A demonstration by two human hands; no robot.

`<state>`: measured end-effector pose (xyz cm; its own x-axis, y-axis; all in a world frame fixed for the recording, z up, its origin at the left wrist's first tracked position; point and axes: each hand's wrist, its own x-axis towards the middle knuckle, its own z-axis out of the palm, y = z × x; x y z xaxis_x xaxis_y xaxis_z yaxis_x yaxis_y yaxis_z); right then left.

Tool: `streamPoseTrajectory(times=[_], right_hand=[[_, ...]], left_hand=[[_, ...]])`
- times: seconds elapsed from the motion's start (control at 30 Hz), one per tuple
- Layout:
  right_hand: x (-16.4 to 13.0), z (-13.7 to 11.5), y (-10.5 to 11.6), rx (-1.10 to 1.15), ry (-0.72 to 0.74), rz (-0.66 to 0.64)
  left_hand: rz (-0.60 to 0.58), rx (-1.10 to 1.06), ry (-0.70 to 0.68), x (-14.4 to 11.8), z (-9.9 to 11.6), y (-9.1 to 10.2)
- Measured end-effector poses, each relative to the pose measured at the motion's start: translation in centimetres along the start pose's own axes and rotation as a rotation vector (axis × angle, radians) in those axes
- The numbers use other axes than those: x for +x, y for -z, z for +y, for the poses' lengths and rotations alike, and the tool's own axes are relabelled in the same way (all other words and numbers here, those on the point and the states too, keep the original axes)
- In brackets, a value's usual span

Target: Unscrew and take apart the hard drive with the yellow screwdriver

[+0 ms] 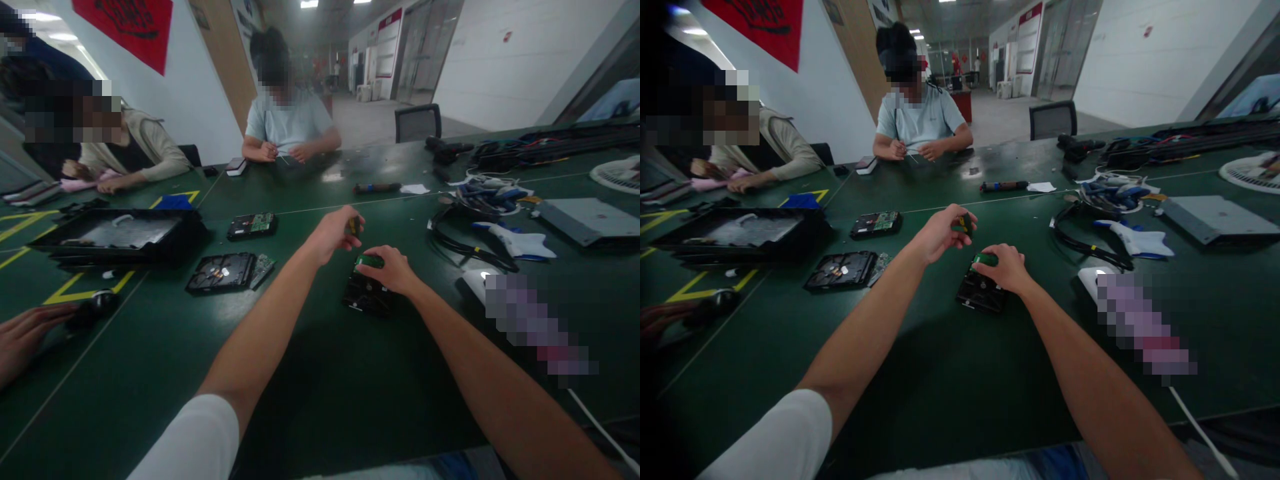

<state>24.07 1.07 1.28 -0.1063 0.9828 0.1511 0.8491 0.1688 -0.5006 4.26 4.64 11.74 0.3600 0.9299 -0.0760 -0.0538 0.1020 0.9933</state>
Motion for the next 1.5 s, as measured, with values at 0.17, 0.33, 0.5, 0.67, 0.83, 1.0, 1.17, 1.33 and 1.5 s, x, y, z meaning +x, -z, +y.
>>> streamPoseTrajectory(times=[0.17,0.33,0.5,0.67,0.83,1.0,1.17,1.33,1.5], right_hand=[[0.0,-0.1,0.0,-0.004,0.006,-0.004],[0.0,-0.1,0.1,-0.005,0.004,-0.011],[0.0,-0.1,0.2,0.003,-0.010,-0.021],[0.0,-0.1,0.2,0.002,-0.007,-0.018],[0.0,0.0,0.0,0.002,0.006,0.003],[0.0,-0.1,0.0,0.005,0.009,-0.001],[0.1,-0.1,0.0,0.005,0.005,-0.005],[0.1,0.0,-0.1,0.008,0.011,0.003],[0.1,0.0,-0.1,-0.002,0.009,0.016]], left_hand=[[-0.035,-0.087,0.054,-0.1,0.0,-0.1],[-0.030,-0.068,0.050,0.0,-0.1,0.1],[-0.017,-0.035,0.019,0.2,-0.2,0.1],[0.007,0.036,-0.010,0.2,-0.2,-0.1],[0.040,0.050,-0.028,0.3,-0.3,-0.1],[0.072,0.105,-0.099,0.5,-0.7,0.1],[0.085,0.271,-0.206,0.7,-0.8,0.2],[0.152,0.504,-0.491,1.3,-1.4,0.3],[0.202,0.574,-0.651,1.3,-1.9,0.4]])
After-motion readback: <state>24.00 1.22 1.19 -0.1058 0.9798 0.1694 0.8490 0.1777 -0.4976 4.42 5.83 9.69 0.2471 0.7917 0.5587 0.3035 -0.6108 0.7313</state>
